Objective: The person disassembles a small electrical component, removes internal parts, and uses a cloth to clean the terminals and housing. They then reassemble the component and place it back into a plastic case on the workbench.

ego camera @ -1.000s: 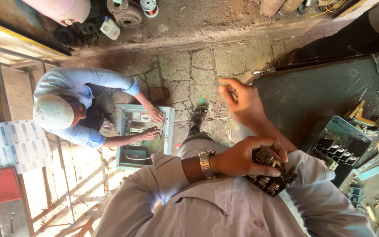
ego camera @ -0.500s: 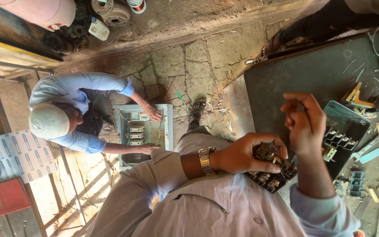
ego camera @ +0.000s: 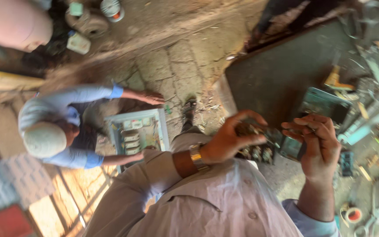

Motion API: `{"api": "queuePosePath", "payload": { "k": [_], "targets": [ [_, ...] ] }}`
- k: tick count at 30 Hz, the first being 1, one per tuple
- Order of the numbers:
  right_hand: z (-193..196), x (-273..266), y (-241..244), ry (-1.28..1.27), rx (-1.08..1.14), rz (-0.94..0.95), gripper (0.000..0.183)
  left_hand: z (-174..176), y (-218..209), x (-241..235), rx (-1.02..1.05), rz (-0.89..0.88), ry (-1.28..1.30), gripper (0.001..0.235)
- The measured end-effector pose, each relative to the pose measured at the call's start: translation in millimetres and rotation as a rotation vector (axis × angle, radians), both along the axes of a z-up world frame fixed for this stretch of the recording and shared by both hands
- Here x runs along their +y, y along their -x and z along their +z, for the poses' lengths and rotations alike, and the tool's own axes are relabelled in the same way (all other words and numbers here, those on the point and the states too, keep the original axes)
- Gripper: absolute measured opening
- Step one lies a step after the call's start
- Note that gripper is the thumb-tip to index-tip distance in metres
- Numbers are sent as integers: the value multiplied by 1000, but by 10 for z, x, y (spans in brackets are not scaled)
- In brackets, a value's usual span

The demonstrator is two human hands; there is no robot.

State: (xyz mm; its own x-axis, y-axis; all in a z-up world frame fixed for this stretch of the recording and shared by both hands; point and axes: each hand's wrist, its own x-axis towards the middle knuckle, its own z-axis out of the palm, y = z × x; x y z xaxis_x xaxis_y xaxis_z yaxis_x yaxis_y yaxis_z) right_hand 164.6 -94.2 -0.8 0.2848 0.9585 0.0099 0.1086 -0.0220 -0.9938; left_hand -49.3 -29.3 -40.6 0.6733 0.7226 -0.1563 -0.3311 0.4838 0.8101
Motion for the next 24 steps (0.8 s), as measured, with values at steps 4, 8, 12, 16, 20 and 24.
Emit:
{"api": "queuePosePath", "payload": {
  "k": [4, 8, 12, 16, 20, 24],
  "targets": [
    [103, -155, 7, -28, -82, -50, 26, 61, -22, 116, -13, 16, 93, 35],
    [206, -328, 175, 17, -113, -145, 24, 180, -22, 174, 14, -41, -9, 37],
    [346, -439, 375, -56, 80, -321, 21, 349, -78, 251, 45, -107, -124, 38],
    [507, -542, 475, -60, -42, -349, 13, 478, -118, 301, 5, -184, -178, 37],
    [612, -569, 527, -126, -254, -395, 14, 536, -179, 347, 19, -251, -59, 33],
    [676, -589, 533, -148, -636, -447, 22, 575, -270, 438, -95, -370, 275, 27]
  ]
}}
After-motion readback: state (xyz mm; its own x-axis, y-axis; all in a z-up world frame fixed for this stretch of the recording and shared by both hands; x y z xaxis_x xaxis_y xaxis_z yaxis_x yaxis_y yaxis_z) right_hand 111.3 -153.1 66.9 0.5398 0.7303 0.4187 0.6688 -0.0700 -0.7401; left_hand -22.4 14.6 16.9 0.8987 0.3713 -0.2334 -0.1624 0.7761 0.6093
